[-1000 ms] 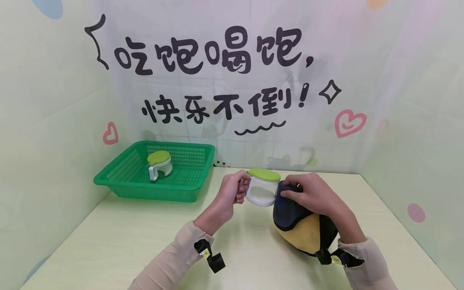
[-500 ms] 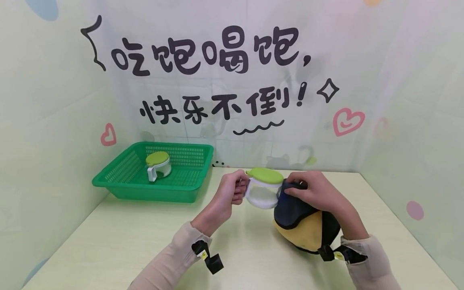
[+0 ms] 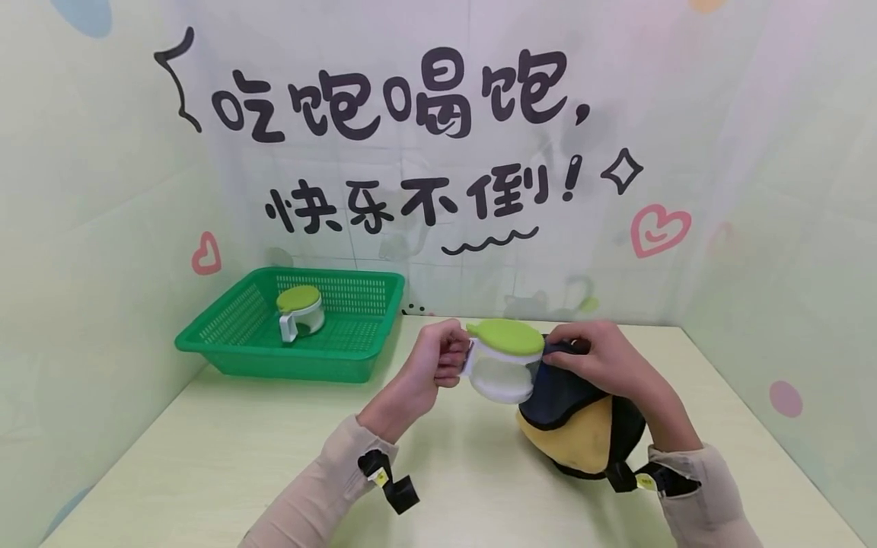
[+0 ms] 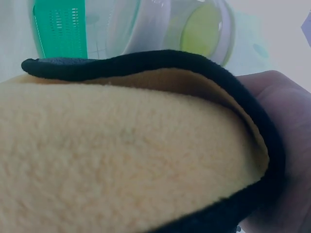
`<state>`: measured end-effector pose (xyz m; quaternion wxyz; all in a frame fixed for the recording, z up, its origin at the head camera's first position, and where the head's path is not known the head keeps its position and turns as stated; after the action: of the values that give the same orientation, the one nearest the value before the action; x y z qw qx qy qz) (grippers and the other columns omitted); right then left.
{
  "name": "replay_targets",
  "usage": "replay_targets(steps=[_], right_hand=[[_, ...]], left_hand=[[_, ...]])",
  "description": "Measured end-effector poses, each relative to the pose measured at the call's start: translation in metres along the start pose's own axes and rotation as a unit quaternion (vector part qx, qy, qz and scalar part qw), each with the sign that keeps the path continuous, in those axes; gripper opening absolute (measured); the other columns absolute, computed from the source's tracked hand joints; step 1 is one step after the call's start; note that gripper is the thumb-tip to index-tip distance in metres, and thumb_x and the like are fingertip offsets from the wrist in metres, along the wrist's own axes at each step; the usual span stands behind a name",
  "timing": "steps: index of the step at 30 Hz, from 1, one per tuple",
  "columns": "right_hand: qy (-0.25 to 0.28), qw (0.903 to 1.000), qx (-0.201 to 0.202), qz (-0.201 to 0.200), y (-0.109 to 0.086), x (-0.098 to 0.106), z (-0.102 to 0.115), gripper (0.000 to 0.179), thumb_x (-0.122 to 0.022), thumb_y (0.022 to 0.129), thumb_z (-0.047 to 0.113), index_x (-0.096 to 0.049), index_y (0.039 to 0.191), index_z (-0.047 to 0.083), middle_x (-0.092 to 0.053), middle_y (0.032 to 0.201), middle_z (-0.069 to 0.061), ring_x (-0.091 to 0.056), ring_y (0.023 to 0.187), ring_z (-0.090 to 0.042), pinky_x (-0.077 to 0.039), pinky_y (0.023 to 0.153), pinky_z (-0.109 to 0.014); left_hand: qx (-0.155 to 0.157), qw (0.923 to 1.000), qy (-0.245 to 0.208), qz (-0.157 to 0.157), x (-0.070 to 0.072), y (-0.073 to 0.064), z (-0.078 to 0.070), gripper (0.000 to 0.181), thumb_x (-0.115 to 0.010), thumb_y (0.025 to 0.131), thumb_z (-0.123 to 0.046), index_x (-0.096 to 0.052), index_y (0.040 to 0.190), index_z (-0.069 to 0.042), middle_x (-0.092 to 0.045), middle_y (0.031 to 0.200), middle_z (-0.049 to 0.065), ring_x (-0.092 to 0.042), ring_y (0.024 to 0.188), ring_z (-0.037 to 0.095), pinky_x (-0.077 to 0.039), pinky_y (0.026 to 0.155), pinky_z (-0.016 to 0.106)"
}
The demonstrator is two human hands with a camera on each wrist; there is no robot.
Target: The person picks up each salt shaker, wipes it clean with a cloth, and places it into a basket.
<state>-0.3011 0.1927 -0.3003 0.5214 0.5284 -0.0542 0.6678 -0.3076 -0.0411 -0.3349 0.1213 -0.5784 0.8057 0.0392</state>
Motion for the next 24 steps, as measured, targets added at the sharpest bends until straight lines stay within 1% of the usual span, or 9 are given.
replay_targets(steps=[2,4,8,11,13,16,20,24], right_hand=[[0.01,0.9999,0.003,0.004,0.0,-0.001,0.0,0.011,-0.079,0.088,0.012,-0.079,0.097,0.019,-0.077,0.093,0.004,-0.063,0.081,-0.005,-0.054,0.075,-0.024],[0.022,0.9997,0.009,0.01,0.001,-0.003,0.001,0.015,-0.076,0.089,0.008,-0.079,0.098,0.02,-0.076,0.093,0.005,-0.062,0.079,-0.005,-0.054,0.075,-0.023],[0.062,0.9974,0.021,0.03,0.003,-0.009,0.005,0.025,-0.07,0.089,-0.001,-0.077,0.098,0.022,-0.074,0.091,0.008,-0.062,0.077,-0.004,-0.053,0.076,-0.022],[0.1,0.9938,0.026,0.042,0.003,-0.013,0.008,0.029,-0.068,0.087,-0.005,-0.075,0.095,0.021,-0.071,0.086,0.008,-0.062,0.074,-0.005,-0.053,0.074,-0.022],[0.125,0.9905,0.03,0.049,0.003,-0.016,0.009,0.028,-0.067,0.087,-0.007,-0.074,0.095,0.019,-0.07,0.085,0.006,-0.062,0.073,-0.006,-0.054,0.072,-0.023],[0.152,0.986,0.04,0.055,0.003,-0.02,0.012,0.025,-0.067,0.088,-0.007,-0.075,0.098,0.014,-0.071,0.087,0.003,-0.063,0.076,-0.005,-0.055,0.073,-0.024],[0.184,0.9794,0.043,0.071,0.004,-0.029,0.012,0.02,-0.065,0.089,-0.007,-0.075,0.104,0.004,-0.074,0.095,-0.005,-0.063,0.082,-0.004,-0.055,0.076,-0.024],[0.205,0.9726,0.05,0.097,0.005,-0.037,0.012,0.021,-0.061,0.092,-0.006,-0.073,0.11,-0.002,-0.074,0.096,-0.01,-0.062,0.081,-0.004,-0.053,0.073,-0.025]], left_hand=[[0.011,0.9996,-0.015,0.022,0.0,0.001,0.0,0.031,-0.047,0.084,-0.019,-0.03,0.058,-0.02,-0.024,0.054,-0.011,-0.022,0.042,0.004,-0.017,0.043,0.019],[0.026,0.998,-0.028,0.05,-0.001,0.001,0.0,0.032,-0.046,0.085,-0.019,-0.03,0.057,-0.021,-0.025,0.052,-0.012,-0.024,0.041,0.002,-0.017,0.042,0.018],[0.052,0.9912,-0.045,0.113,-0.007,-0.003,0.0,0.032,-0.043,0.086,-0.019,-0.03,0.058,-0.022,-0.026,0.051,-0.013,-0.026,0.04,0.001,-0.019,0.04,0.018],[0.063,0.986,-0.059,0.143,-0.011,-0.007,-0.001,0.031,-0.042,0.087,-0.019,-0.031,0.058,-0.023,-0.028,0.051,-0.014,-0.027,0.04,0.001,-0.021,0.04,0.017],[0.069,0.9834,-0.07,0.153,-0.012,-0.009,-0.002,0.03,-0.042,0.087,-0.019,-0.032,0.059,-0.023,-0.027,0.051,-0.014,-0.028,0.039,0.0,-0.021,0.04,0.016],[0.075,0.9808,-0.087,0.158,-0.011,-0.012,-0.004,0.03,-0.042,0.087,-0.02,-0.033,0.059,-0.024,-0.026,0.051,-0.014,-0.028,0.039,0.0,-0.021,0.039,0.016],[0.083,0.9777,-0.109,0.159,-0.01,-0.013,-0.006,0.03,-0.042,0.088,-0.02,-0.034,0.059,-0.023,-0.027,0.052,-0.014,-0.028,0.038,0.0,-0.021,0.038,0.016],[0.087,0.9759,-0.124,0.158,-0.007,-0.014,-0.007,0.03,-0.042,0.089,-0.02,-0.036,0.059,-0.023,-0.029,0.052,-0.013,-0.029,0.038,0.0,-0.022,0.038,0.016]])
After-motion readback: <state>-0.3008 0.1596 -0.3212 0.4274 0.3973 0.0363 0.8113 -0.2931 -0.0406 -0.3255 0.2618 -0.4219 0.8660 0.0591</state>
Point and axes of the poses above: each hand's wrist, its own y-axis towards the middle knuckle, its own x-axis out of the back of the hand, z = x × y, the point moved 5 cm from there along y, towards the middle knuckle
